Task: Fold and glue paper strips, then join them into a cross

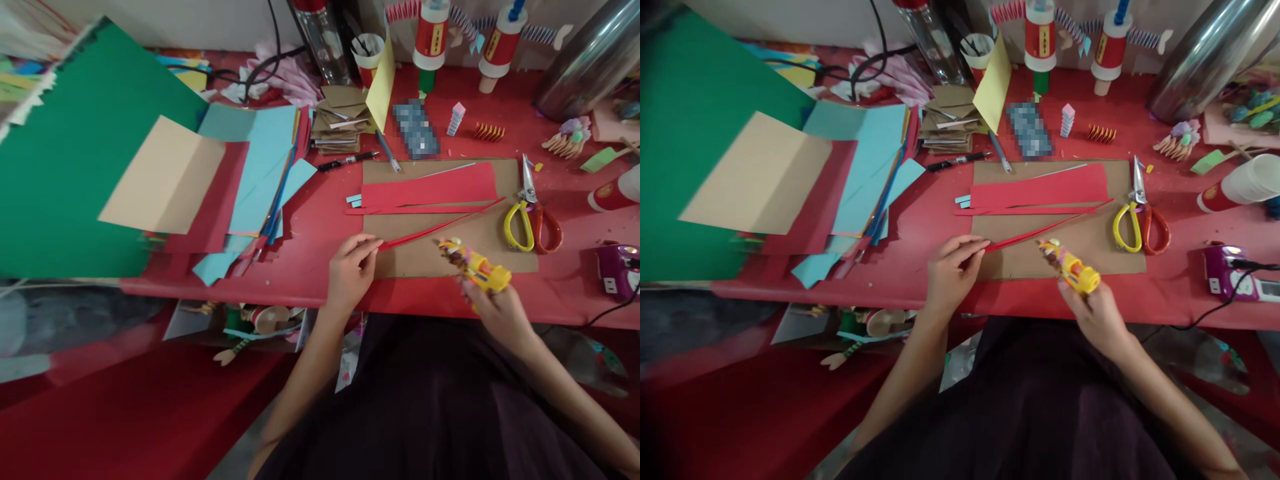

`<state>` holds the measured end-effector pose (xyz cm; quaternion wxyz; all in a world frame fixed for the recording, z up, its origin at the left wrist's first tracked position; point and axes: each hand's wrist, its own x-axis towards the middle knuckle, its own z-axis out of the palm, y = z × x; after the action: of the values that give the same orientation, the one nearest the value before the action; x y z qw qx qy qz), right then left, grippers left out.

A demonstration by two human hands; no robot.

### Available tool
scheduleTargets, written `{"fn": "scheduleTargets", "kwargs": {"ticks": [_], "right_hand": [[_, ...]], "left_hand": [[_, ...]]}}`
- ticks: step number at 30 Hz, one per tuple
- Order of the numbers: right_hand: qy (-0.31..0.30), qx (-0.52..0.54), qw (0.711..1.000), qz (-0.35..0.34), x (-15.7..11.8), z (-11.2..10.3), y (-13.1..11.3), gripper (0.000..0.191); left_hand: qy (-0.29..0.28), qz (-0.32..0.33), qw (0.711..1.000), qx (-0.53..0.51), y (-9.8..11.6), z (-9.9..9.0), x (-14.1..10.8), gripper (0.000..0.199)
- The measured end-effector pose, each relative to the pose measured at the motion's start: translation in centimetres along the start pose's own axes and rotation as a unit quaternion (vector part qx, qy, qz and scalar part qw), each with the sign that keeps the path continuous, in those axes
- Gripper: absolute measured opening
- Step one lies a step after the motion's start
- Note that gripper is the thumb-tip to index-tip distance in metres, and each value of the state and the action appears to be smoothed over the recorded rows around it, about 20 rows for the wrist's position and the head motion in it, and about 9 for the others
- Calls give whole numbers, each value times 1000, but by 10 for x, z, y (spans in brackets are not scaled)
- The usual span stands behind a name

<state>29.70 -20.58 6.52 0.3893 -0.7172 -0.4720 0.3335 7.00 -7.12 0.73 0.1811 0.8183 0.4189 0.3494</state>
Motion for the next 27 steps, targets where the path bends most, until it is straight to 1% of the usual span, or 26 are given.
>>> {"fn": "scheduleTargets", "kwargs": {"ticks": [1, 3, 7, 13, 18, 27], "right_hand": [[-23, -1, 1000, -15, -1, 11, 0, 27], [-50, -14, 998, -35, 1, 27, 0, 29], [-73, -47, 995, -55, 8, 43, -1, 33], [-73, -59, 993, -74, 13, 54, -7, 33], [-89, -58, 992, -68, 16, 60, -13, 33], [-109, -101, 987, -53, 21, 65, -20, 37]], "left_hand": [[7, 0, 1000, 4, 0, -1, -1, 21], [17, -1, 1000, 8, 0, -2, -2, 19], [18, -18, 1000, -1, -2, -4, -3, 15], [32, -4, 999, -4, -2, -1, -5, 13], [16, -5, 1000, -1, 0, -2, -3, 15], [17, -33, 999, -33, -3, -1, -3, 16]]}}
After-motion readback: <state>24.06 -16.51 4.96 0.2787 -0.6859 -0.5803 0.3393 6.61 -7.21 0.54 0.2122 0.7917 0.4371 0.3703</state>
